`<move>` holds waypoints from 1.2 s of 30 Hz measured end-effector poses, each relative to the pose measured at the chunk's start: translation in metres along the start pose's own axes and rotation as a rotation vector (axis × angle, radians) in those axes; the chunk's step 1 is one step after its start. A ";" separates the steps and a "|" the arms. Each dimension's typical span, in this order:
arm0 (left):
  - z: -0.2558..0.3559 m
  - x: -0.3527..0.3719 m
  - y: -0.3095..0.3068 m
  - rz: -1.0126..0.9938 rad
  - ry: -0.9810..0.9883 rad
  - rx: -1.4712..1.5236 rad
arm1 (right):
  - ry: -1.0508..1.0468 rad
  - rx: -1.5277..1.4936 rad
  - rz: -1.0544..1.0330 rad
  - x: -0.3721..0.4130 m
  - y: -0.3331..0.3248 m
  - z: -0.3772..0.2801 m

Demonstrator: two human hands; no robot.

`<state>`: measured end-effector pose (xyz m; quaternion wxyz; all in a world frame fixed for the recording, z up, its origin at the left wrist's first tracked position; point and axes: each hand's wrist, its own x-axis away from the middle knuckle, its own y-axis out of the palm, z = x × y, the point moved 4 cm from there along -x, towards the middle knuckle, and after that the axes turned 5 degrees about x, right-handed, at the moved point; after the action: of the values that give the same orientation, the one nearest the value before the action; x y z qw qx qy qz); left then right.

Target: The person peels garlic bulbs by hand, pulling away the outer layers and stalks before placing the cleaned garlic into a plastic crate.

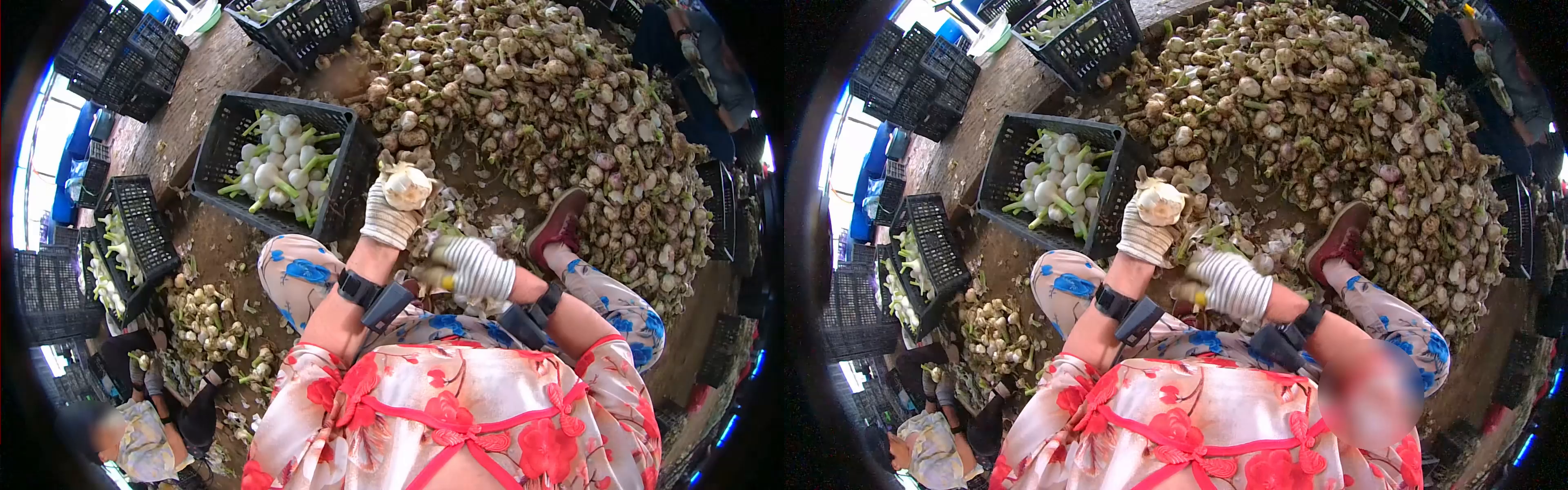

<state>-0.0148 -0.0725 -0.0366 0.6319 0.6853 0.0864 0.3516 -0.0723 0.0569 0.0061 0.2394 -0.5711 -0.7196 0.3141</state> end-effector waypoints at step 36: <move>0.006 -0.008 -0.019 0.368 0.311 -0.622 | 0.041 0.185 0.033 -0.008 -0.019 -0.002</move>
<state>-0.0110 -0.0780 -0.0573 0.7152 0.4037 -0.0538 0.5679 -0.0820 0.0470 0.0209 0.3005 -0.5645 -0.6731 0.3715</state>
